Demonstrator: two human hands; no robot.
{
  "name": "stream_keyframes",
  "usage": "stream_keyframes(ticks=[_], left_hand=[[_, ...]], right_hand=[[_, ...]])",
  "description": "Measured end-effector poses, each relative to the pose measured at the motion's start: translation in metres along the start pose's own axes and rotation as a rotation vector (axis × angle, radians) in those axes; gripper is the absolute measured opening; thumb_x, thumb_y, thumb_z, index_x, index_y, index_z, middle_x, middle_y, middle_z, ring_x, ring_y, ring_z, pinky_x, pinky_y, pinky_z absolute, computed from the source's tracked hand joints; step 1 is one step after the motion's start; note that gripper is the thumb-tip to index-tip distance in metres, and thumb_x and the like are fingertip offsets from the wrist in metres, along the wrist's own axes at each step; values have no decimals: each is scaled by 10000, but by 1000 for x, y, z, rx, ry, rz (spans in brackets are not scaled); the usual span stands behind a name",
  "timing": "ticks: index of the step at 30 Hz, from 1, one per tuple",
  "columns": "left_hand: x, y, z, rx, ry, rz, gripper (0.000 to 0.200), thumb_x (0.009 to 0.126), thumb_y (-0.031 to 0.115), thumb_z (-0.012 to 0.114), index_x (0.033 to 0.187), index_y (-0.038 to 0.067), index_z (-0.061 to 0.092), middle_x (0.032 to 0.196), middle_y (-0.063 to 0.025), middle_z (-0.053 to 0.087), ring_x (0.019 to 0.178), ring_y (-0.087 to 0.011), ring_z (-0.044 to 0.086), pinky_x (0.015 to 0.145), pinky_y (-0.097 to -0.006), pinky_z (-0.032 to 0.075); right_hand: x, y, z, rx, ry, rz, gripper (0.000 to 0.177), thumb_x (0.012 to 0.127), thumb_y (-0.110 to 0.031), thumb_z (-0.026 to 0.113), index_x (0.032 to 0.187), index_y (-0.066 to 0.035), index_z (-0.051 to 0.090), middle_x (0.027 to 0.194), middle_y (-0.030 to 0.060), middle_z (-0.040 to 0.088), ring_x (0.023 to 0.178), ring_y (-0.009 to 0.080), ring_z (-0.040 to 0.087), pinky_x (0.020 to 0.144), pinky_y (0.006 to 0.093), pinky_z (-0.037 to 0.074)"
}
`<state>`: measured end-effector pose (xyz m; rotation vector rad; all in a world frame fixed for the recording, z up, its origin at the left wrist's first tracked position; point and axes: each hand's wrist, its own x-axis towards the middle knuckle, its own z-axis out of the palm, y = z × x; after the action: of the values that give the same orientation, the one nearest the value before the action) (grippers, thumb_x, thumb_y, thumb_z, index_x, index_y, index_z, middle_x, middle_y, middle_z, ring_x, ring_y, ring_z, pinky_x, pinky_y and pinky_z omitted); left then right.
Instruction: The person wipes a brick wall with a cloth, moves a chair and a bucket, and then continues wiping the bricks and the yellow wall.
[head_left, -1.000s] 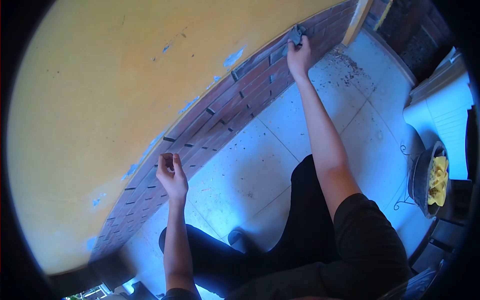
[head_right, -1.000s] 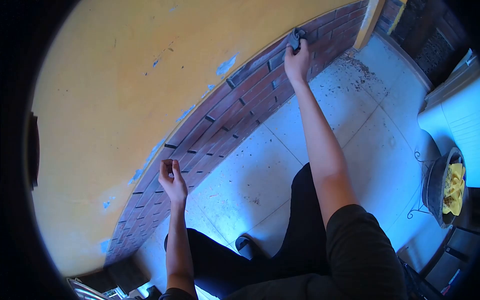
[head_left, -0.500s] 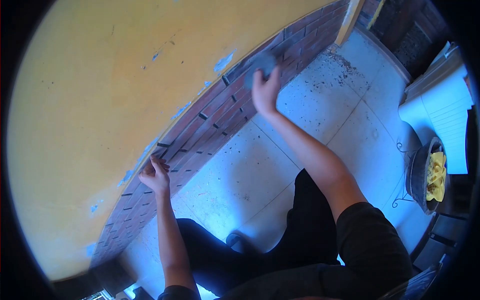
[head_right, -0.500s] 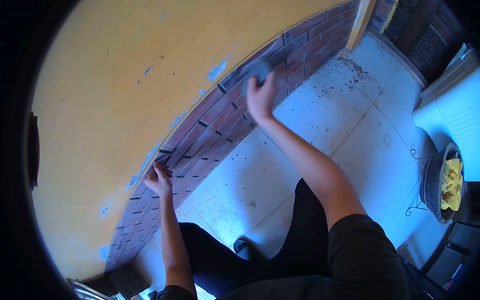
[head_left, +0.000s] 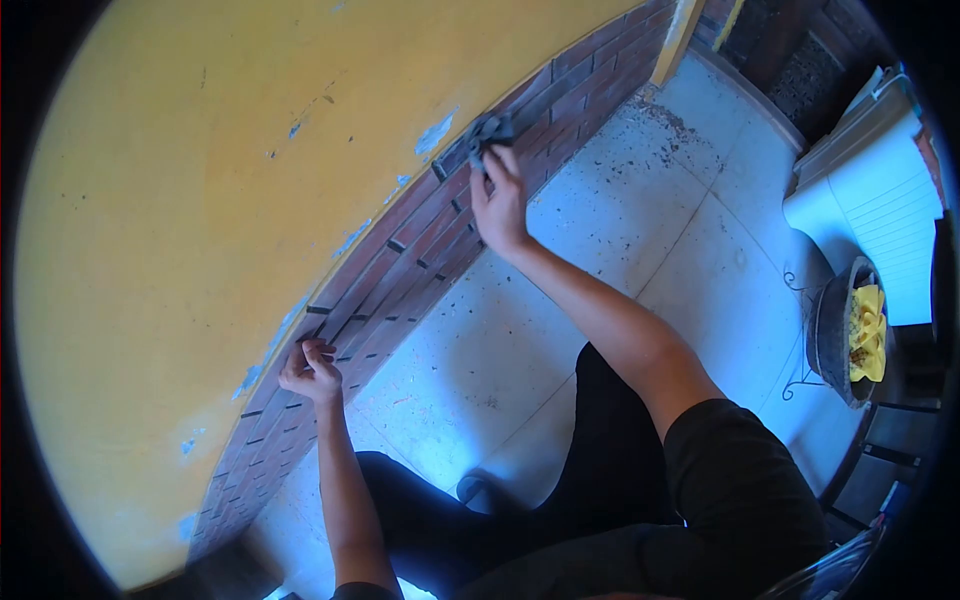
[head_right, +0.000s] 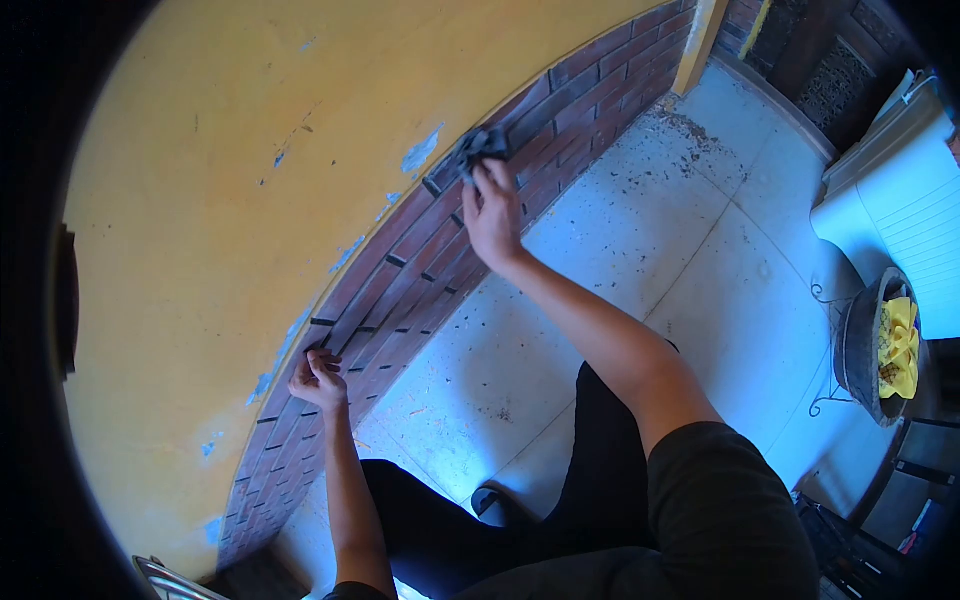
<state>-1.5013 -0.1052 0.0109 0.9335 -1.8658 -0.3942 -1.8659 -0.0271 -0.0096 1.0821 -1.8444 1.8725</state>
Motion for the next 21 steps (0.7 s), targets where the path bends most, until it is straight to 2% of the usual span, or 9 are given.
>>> stream_keyframes(ticks=[2,5,6,9,11,12,15,16,21], left_hand=[[-1,1,0,-2,-8,5,557,1044,395,522,678,12,693,506,-31,634,441,-112,614,448,-238,452],[1,0,0,-27,-21,12,533,1038,370,526,678,15,695,512,-33,638,441,-113,615,452,-236,455],[1,-3,-1,-34,-24,6,523,1035,360,530,679,15,696,514,-34,640,441,-115,616,453,-236,455],[-1,-4,-4,-22,-31,-8,491,1025,325,535,684,12,700,518,-39,643,443,-120,620,457,-237,457],[0,-2,-4,-19,-40,-6,477,1020,309,536,687,11,703,518,-41,643,445,-123,623,460,-240,458],[1,0,-5,-25,-46,-1,473,1019,304,536,688,11,704,517,-40,643,446,-125,624,462,-241,460],[2,6,-6,-15,-54,-2,480,1021,304,529,675,18,699,521,-36,643,450,-127,626,468,-244,462],[3,7,-6,-6,-57,-1,484,1022,309,528,670,22,697,524,-34,642,451,-126,626,468,-245,461],[2,7,-5,-15,-55,28,507,1029,330,523,653,32,688,527,-25,636,453,-118,618,461,-245,450]], right_hand=[[-9,-1,5,2,-28,-13,285,961,7,581,1231,90,620,1181,196,580,998,345,639,770,368,526],[0,-15,7,133,57,166,220,979,-26,589,1181,35,651,1124,177,602,983,348,630,832,386,493],[7,-9,11,86,131,93,190,988,-44,592,1149,36,655,1093,163,597,922,313,631,786,372,490],[37,16,7,60,206,173,168,995,-56,586,1114,38,658,1030,149,595,850,271,620,735,363,480],[57,46,-1,-39,249,123,157,997,-60,582,1088,42,659,995,142,590,801,245,606,700,358,464],[62,49,-4,58,228,255,162,997,-61,578,1096,34,664,1000,145,595,815,257,613,713,361,471],[52,48,2,-62,263,84,160,995,-65,584,1093,30,666,997,149,602,831,272,618,733,366,480],[45,40,4,-137,268,-50,163,992,-71,592,1091,38,663,1007,154,611,844,279,626,744,367,487],[-2,-6,11,20,40,8,132,964,-36,626,1062,52,630,1018,152,619,887,276,628,767,365,495]])
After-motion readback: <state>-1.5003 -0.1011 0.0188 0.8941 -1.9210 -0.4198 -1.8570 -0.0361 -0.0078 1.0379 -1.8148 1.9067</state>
